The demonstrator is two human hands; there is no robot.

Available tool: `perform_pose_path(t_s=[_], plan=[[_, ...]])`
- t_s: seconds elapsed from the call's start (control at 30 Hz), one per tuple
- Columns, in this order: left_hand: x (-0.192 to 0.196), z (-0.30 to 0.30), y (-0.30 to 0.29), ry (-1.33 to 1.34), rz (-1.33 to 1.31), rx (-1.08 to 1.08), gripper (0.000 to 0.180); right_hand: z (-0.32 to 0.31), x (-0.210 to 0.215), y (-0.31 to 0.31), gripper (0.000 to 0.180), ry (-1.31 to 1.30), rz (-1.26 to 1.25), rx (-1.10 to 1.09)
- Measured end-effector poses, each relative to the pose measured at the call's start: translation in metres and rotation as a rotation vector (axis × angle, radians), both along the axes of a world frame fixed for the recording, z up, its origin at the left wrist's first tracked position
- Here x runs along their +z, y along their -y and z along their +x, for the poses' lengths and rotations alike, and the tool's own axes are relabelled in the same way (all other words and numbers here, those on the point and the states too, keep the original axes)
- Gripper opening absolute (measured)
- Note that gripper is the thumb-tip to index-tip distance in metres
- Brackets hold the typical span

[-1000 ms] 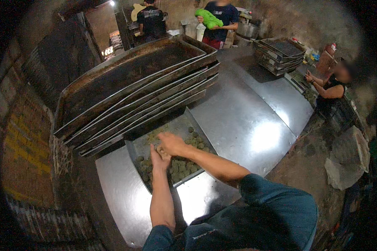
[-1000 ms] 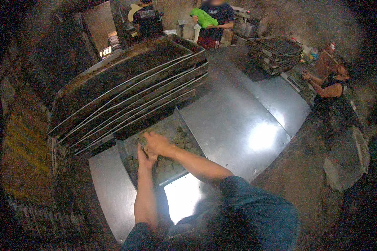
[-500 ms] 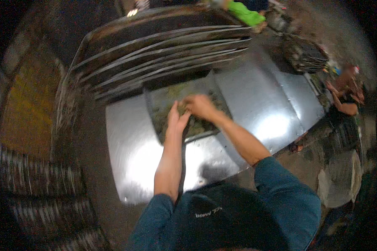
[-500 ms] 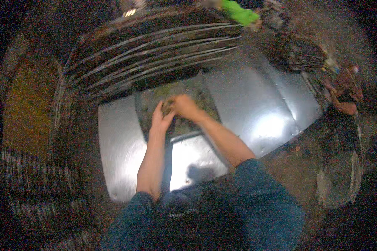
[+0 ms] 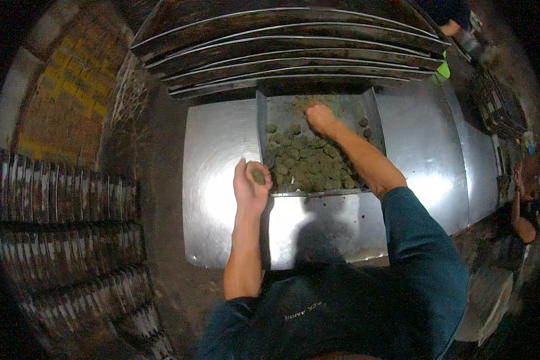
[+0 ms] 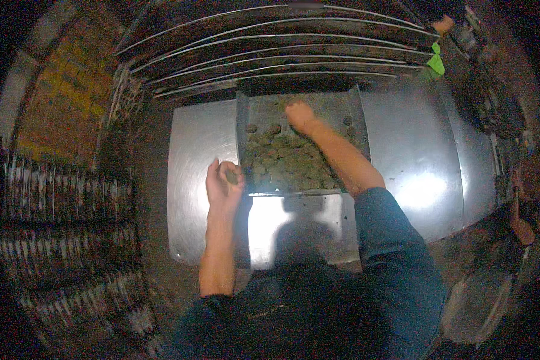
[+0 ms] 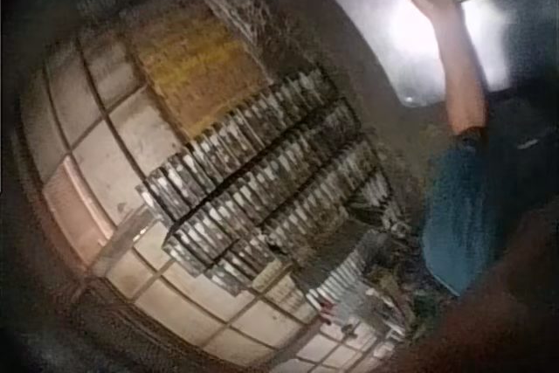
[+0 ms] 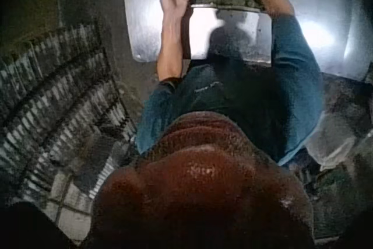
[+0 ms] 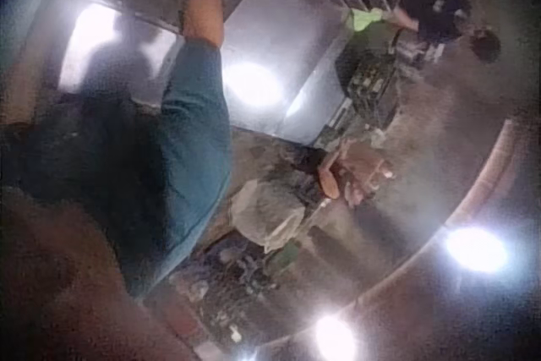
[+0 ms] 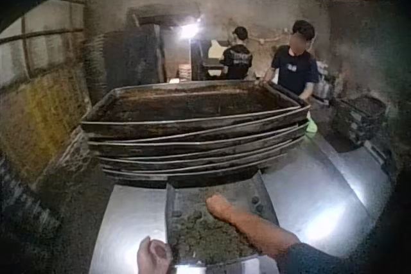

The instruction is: The person repeatedly takes portions of a green dough-like mixture from a metal tray and rolls them into small balls by hand. They place the formed balls back into the tray in neat rows. The process is continuous and repetitive throughout the clip.

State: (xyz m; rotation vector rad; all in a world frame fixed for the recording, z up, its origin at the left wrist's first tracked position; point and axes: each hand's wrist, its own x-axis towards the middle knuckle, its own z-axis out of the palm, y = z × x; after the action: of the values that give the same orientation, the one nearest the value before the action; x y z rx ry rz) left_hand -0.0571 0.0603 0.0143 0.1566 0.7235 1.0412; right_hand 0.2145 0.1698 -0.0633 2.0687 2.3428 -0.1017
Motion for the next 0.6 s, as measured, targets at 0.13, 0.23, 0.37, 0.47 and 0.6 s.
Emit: perform_pose_path(t_s=[0.13,0.23,0.37,0.47,0.6], plan=[[0.021,-0.006,0.020,-0.298,0.098,0.030,0.023,0.003,-0.016,-0.004,0.012,-0.059,0.033,0.044],[-0.001,-0.032,0.028,-0.284,0.018,0.277,0.024,0.024,0.025,-0.011,0.017,-0.546,-0.182,-0.281],[-0.017,-0.043,0.021,-0.027,-0.185,0.469,0.032,0.040,0.071,0.025,0.034,-1.922,-0.047,-1.021],[-0.027,-0.040,0.020,0.104,-0.053,0.341,0.042,0.064,0.042,0.037,0.027,-2.058,0.148,-1.043],[-0.018,-0.018,0.023,0.041,0.051,0.151,0.050,0.054,0.045,0.042,0.024,-2.084,0.132,-0.792]])
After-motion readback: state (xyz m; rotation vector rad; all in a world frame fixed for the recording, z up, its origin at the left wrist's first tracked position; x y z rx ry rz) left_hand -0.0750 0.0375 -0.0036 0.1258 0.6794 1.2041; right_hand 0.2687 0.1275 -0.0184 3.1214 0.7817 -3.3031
